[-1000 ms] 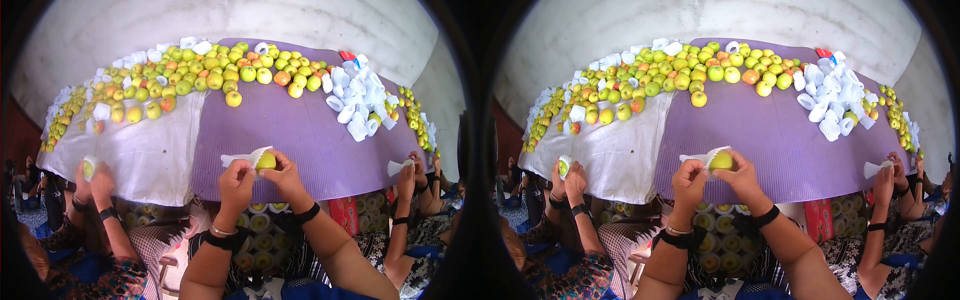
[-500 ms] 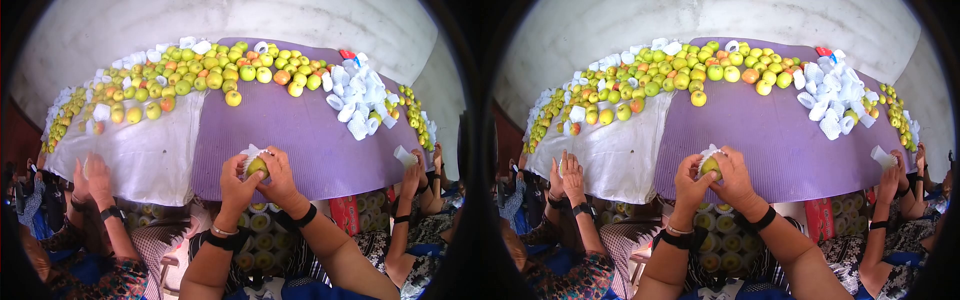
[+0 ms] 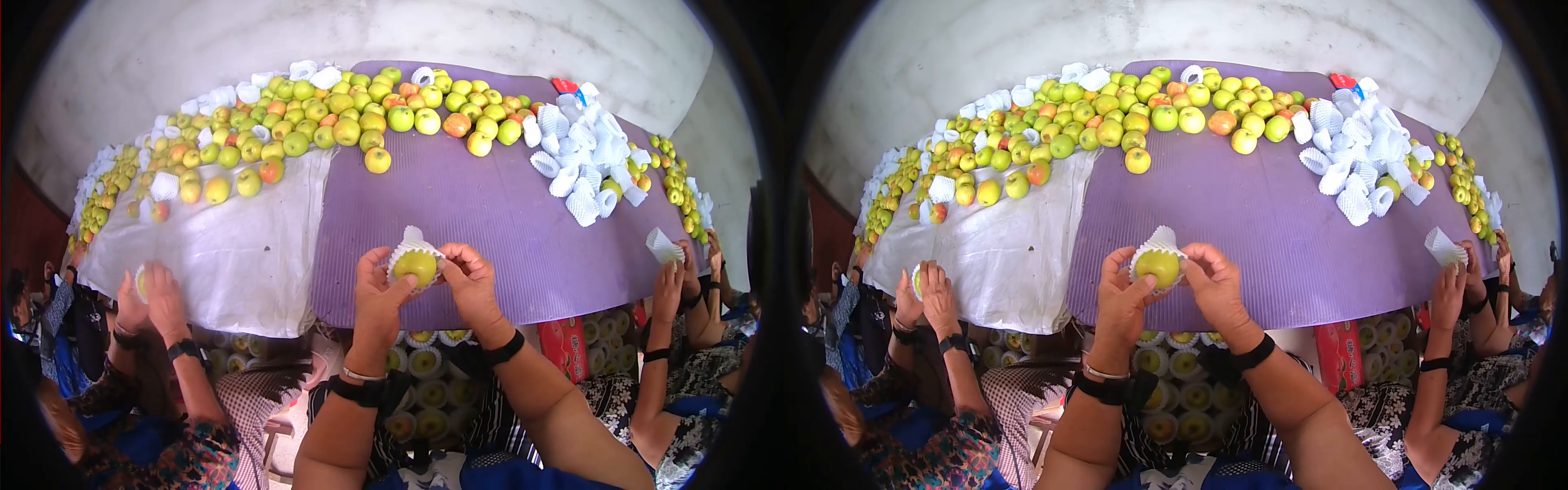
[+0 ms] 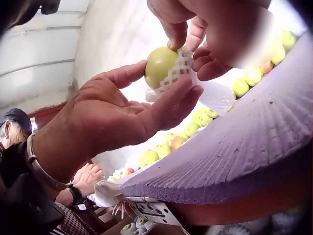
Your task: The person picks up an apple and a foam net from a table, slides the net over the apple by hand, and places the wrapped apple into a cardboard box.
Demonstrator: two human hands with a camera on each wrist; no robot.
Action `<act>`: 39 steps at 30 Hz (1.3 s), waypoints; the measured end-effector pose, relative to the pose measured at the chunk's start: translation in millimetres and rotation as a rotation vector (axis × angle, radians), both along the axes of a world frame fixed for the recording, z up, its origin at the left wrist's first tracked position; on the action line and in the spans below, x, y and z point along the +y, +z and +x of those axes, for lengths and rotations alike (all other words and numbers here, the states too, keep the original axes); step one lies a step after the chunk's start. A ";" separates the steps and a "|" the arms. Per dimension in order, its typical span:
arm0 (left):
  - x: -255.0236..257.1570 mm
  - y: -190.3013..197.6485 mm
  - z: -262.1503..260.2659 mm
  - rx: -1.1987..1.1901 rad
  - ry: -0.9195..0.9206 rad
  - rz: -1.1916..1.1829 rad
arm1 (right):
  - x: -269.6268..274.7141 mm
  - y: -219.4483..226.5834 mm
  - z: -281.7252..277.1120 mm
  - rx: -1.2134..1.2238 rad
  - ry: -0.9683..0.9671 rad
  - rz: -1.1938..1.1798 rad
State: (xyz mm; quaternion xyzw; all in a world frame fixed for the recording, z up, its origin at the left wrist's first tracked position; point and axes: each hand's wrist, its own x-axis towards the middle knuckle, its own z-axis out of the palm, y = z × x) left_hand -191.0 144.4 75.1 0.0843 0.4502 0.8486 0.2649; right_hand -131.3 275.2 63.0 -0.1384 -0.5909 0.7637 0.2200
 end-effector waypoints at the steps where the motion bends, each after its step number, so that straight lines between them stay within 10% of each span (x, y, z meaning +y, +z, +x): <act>1: 1.0 1.8 1.9 0.043 0.005 -0.037 | 0.3 -0.2 0.4 0.000 -0.002 -0.001; 18: 6.0 -9.7 0.6 0.061 0.037 0.219 | -18.6 15.7 3.2 0.315 -0.083 0.968; 26: 5.8 -2.0 2.6 0.027 0.009 0.064 | 15.8 1.5 -2.8 0.147 -0.331 0.468; 31: 7.7 -2.8 3.3 0.037 -0.027 0.050 | 26.8 4.5 -0.8 -0.056 -0.094 -0.070; 32: 7.4 -2.1 3.2 0.017 -0.024 0.056 | 28.3 2.0 -1.4 -0.056 -0.094 -0.070; 34: 5.7 -2.6 2.5 -0.015 -0.013 0.028 | 30.1 -3.1 -4.0 0.168 -0.344 0.767; 39: 3.2 -2.4 3.0 -0.034 0.002 -0.026 | 19.7 12.2 2.6 0.141 -0.169 0.430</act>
